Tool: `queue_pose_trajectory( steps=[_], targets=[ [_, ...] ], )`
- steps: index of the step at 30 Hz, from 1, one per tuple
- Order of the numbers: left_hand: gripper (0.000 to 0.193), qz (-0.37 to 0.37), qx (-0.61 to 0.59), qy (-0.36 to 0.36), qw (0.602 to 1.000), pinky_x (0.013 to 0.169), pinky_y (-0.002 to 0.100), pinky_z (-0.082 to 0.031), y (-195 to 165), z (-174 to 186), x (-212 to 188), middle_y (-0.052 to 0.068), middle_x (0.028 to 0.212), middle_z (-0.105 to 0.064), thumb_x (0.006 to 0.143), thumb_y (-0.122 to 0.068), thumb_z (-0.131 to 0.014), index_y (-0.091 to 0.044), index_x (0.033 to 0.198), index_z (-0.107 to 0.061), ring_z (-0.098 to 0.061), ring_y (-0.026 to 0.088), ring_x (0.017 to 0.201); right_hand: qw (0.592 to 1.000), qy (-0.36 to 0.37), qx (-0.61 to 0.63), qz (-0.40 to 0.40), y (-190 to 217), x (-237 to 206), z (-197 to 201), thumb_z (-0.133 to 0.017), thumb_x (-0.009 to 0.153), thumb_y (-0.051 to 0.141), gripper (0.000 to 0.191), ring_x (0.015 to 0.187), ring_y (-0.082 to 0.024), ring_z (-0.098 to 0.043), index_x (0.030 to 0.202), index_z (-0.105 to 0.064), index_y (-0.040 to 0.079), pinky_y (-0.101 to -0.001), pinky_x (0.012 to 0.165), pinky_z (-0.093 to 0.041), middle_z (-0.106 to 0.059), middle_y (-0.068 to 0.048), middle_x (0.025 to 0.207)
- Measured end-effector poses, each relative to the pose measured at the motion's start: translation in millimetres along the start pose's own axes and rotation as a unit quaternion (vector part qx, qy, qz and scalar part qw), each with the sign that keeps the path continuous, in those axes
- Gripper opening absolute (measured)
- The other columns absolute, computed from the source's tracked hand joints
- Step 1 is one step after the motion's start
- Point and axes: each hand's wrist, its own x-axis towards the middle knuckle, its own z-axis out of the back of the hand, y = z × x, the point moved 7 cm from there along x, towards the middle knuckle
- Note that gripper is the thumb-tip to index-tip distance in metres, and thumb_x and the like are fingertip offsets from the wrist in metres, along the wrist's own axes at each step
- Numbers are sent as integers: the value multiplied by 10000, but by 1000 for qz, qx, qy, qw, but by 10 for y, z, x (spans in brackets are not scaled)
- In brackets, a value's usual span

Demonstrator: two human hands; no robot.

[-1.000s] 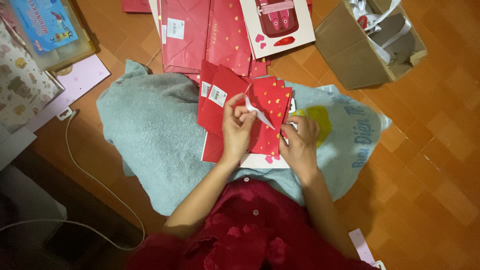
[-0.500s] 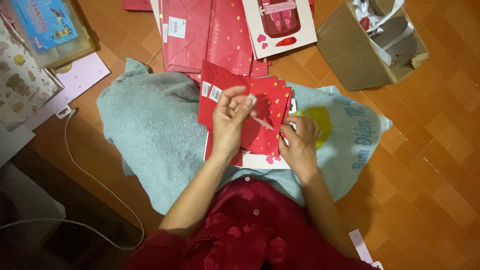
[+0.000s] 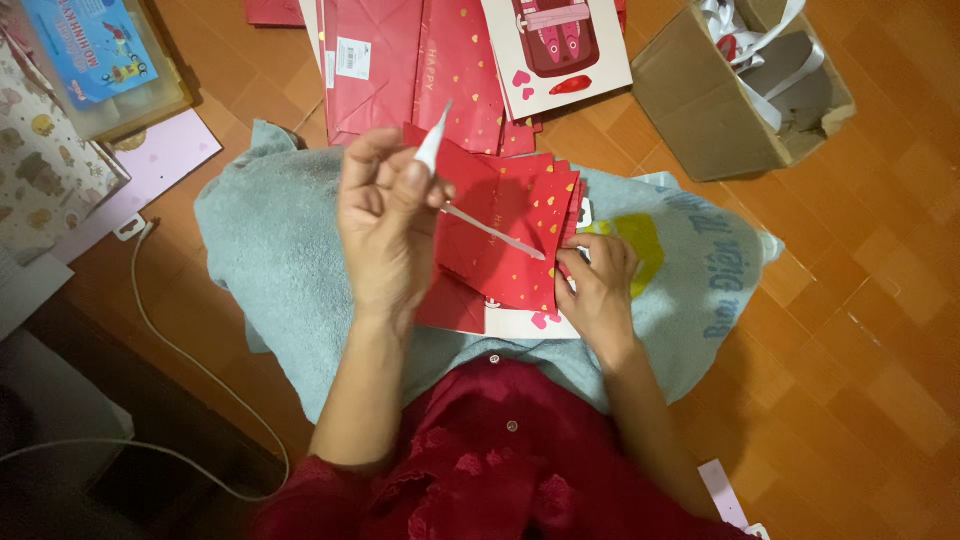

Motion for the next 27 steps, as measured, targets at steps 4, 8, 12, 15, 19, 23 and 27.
queue_pose_trajectory(
  steps=[4,8,12,15,19,23,27],
  targets=[
    [310,-29,-11,6,999,865,325,-555,-185,-43,6,53,934,-648,1081,-54,-714,-46,1339,-542,-609,125,815,1000,-1,-3,-2,-12,4,-8,-793,791,101,253,1177,-323,-517,1031,-715,84,-496,1069,-330,-590,-75,1172],
    [339,-44,-14,13,999,853,331,-554,-283,-90,41,58,929,-652,1078,-80,-728,-60,1350,-527,-604,126,800,1000,-4,-2,-1,-3,7,-5,-792,801,103,246,1168,-306,-525,1035,-719,89,-492,1074,-337,-594,-67,1161],
    [378,-45,-25,19,999,834,328,-558,-271,-79,75,54,954,-662,1045,-98,-744,-66,1355,-530,-601,120,788,1000,-1,-2,-3,-2,0,1,-796,795,101,263,1172,-307,-528,1045,-717,80,-481,1065,-341,-598,-67,1171],
    [347,-42,17,29,999,829,317,-555,-134,-28,115,48,954,-670,1052,-75,-736,-28,1362,-587,-604,116,783,1000,6,0,-7,-20,-3,-4,-798,783,97,320,1172,-314,-529,1091,-715,68,-479,1062,-342,-600,-78,1182],
    [247,7,145,-7,989,804,275,-546,363,134,160,12,990,-707,1018,-84,-722,-15,1254,-698,-642,101,847,1000,-5,12,-5,-39,7,-11,-793,775,98,366,1182,-319,-538,1125,-697,58,-482,1079,-347,-608,-83,1183],
    [212,99,225,-47,968,704,235,-510,972,369,60,10,950,-741,968,-117,-732,-33,1161,-758,-633,64,801,1000,-6,25,-11,-63,-17,-13,-790,775,102,334,1183,-311,-547,1093,-695,62,-482,1086,-351,-616,-76,1178],
    [205,120,236,-48,963,742,210,-509,1380,556,-23,-1,964,-744,971,-132,-740,-31,1148,-766,-617,41,824,1000,-2,25,-9,-78,-29,-16,-817,786,145,277,1164,-308,-548,1029,-699,88,-479,1067,-352,-619,-55,1156]
  ],
)
